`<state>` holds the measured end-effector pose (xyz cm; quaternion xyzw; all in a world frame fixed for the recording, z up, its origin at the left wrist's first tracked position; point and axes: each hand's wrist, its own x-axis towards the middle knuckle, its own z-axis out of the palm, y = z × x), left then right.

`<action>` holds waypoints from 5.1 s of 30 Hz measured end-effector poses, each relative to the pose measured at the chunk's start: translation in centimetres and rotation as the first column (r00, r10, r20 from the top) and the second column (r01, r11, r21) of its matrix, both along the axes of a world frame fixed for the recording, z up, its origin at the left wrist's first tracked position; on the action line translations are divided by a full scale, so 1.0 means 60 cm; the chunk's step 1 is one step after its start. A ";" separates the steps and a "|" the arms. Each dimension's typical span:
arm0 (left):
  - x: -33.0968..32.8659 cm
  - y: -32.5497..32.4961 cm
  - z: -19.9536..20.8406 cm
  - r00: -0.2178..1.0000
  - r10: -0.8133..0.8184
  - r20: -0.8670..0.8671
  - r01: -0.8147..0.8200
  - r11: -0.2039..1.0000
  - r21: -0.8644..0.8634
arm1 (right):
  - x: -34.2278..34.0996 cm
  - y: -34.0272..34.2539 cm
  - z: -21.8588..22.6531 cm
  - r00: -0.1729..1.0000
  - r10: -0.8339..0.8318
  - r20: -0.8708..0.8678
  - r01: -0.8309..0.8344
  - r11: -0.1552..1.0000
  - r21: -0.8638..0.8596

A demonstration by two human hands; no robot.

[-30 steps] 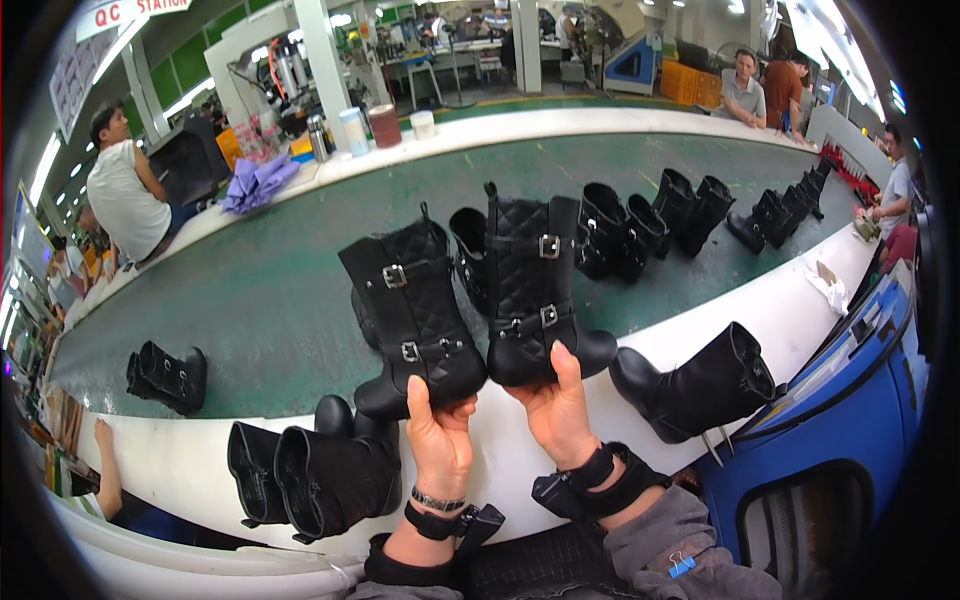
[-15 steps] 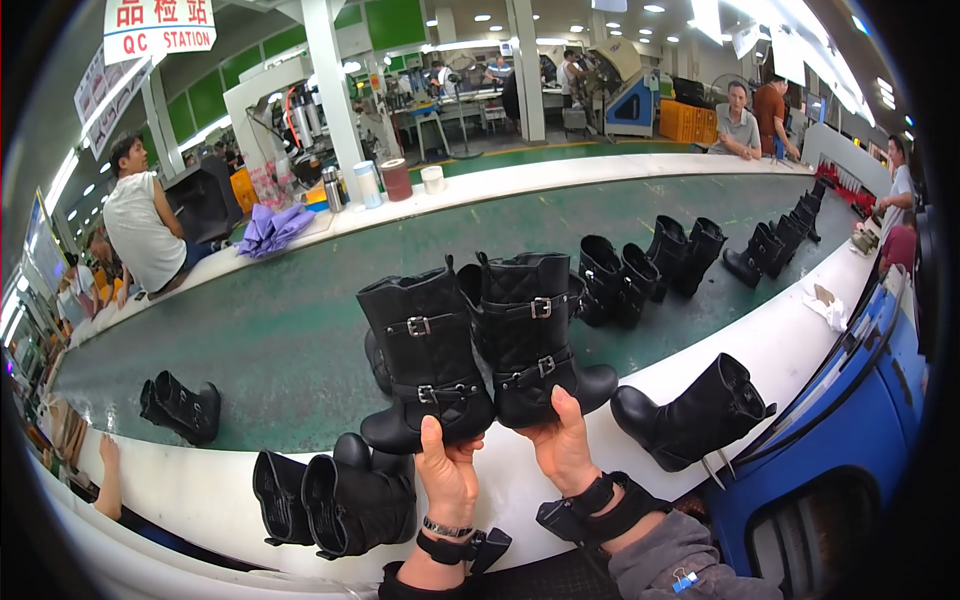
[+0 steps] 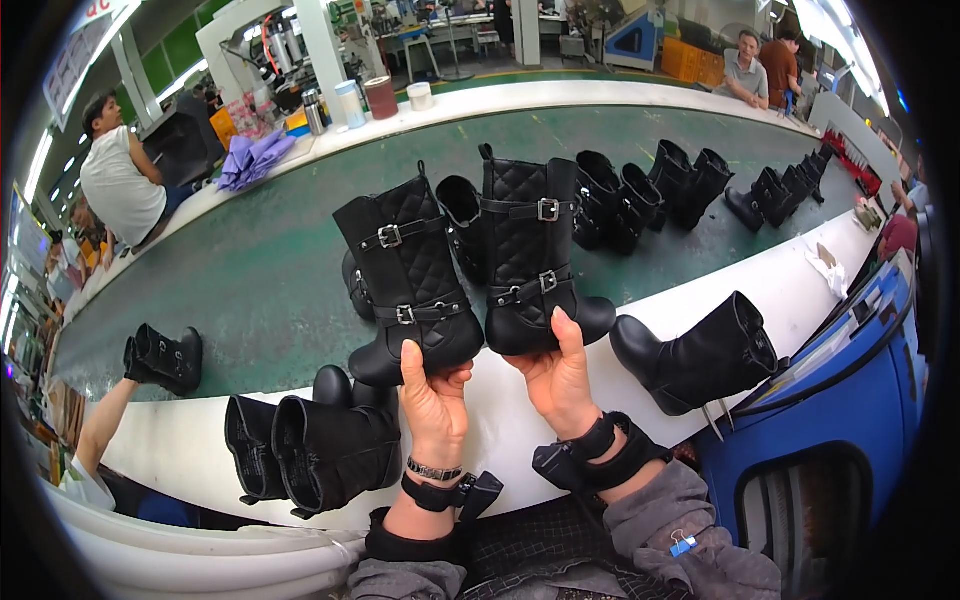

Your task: Inspect pairs of black boots for quality control at a factory conveyor belt.

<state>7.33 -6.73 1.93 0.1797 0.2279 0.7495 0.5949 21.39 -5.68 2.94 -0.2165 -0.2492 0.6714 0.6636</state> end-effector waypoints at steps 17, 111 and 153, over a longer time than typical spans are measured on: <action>0.007 0.001 -0.007 1.000 0.004 0.010 -0.003 0.999 -0.053 | -0.005 0.001 -0.006 0.999 -0.043 -0.022 0.041 0.996 -0.082; 0.007 0.042 -0.040 0.819 -0.556 0.142 0.534 0.830 0.163 | 0.048 0.027 -0.024 0.703 0.575 -0.417 -0.553 0.812 0.188; 0.080 0.039 -0.043 0.533 -0.821 0.205 0.842 0.491 -0.222 | 0.105 -0.058 -0.105 0.881 0.197 -0.430 -0.296 0.939 -0.177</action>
